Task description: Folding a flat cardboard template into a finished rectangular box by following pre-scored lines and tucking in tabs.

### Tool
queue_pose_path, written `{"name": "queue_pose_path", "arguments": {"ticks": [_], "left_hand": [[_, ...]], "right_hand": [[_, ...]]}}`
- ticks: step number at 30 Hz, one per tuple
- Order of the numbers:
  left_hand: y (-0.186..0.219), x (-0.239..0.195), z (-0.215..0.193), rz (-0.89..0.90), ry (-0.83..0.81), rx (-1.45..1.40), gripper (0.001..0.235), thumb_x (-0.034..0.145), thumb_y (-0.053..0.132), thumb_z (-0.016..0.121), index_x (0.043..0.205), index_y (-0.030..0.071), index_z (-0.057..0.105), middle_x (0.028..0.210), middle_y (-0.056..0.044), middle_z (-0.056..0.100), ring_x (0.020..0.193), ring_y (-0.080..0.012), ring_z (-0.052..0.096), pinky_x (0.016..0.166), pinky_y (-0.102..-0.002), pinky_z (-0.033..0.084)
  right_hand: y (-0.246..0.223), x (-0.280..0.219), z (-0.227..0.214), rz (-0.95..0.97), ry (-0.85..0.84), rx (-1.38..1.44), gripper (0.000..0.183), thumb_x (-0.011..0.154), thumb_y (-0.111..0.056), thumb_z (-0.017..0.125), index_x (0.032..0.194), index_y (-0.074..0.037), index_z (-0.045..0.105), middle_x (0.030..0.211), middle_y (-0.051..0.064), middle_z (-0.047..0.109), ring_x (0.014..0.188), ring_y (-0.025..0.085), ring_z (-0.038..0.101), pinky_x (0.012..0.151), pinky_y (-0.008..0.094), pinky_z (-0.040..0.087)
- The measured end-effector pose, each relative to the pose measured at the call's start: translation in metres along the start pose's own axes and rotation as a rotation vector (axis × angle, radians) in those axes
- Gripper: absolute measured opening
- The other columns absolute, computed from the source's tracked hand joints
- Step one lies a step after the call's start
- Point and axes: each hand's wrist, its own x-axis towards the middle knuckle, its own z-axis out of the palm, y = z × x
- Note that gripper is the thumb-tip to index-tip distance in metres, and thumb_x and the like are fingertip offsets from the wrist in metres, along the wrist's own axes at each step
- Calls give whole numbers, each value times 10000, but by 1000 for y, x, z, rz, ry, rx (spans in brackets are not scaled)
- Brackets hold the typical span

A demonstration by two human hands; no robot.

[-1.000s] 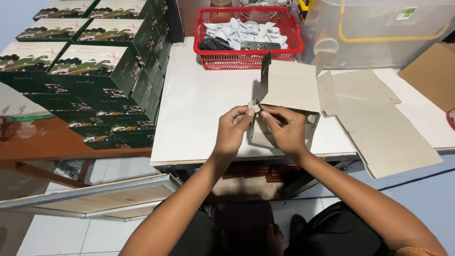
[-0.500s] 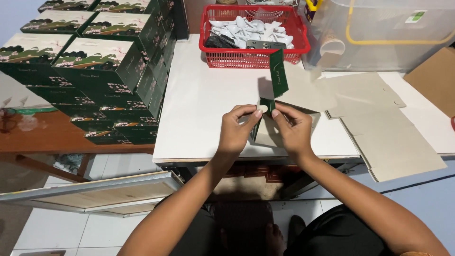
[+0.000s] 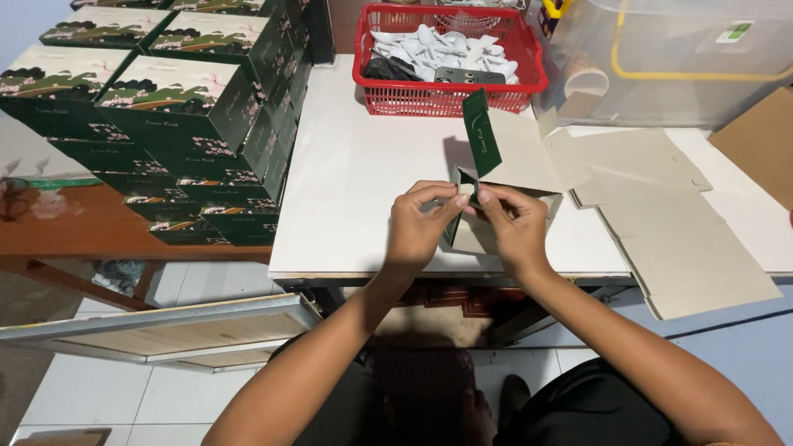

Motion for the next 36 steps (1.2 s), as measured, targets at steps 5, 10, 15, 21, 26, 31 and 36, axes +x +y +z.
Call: {"name": "queue_pose_path", "arguments": {"ticks": [5,10,15,21,26,31,36], "left_hand": [[6,-2,-3,60,-28,146,237,912,226,793,1015,14,767,1071,-122,714,1064,-270,703,839,-366,611],[20,-3,-7,170,-53,372,220,908,247,788,990,43,779,1049,-100,737,1042,-322,713,830,-385,609],[23,-3,-7,275,-84,621,174,937,254,748,976,90,793,1033,-47,752,1010,-268,715,825,-378,602],[15,1,-6,329,-73,619,203,846,257,835,881,70,766,970,-52,731,941,-282,725,814,-390,601],[21,5,-11,203,-55,402,570,764,381,872,1167,80,603,1203,-153,575,1205,-422,578,1049,-561,463],[14,10,-16,164,-207,339,424,826,376,830,1101,92,678,1100,-101,644,1127,-315,655,996,-426,508],[2,14,-14,135,-180,405,261,786,203,722,1032,124,689,1023,-53,640,1030,-240,644,925,-365,519]], "right_hand": [[49,4,2,192,12,306,183,962,-87,725,1112,13,690,944,84,728,849,137,725,810,309,651],[82,11,0,308,-19,547,147,970,-102,715,1089,-31,664,883,57,708,854,177,746,854,341,642],[80,13,-2,332,-29,559,123,979,-140,710,1025,-31,677,842,56,721,838,172,748,862,340,642],[123,15,-8,253,-94,537,171,938,-41,728,1084,1,649,905,111,726,845,158,731,848,331,633],[100,9,-1,260,-164,490,172,962,-50,686,1120,1,640,939,112,739,855,154,721,825,329,618],[52,6,8,251,-188,376,198,969,-20,655,1157,-33,593,938,63,713,795,105,673,740,244,584],[3,8,4,153,-236,23,179,904,19,728,1076,-23,755,1018,92,760,816,83,655,754,262,573]]}}
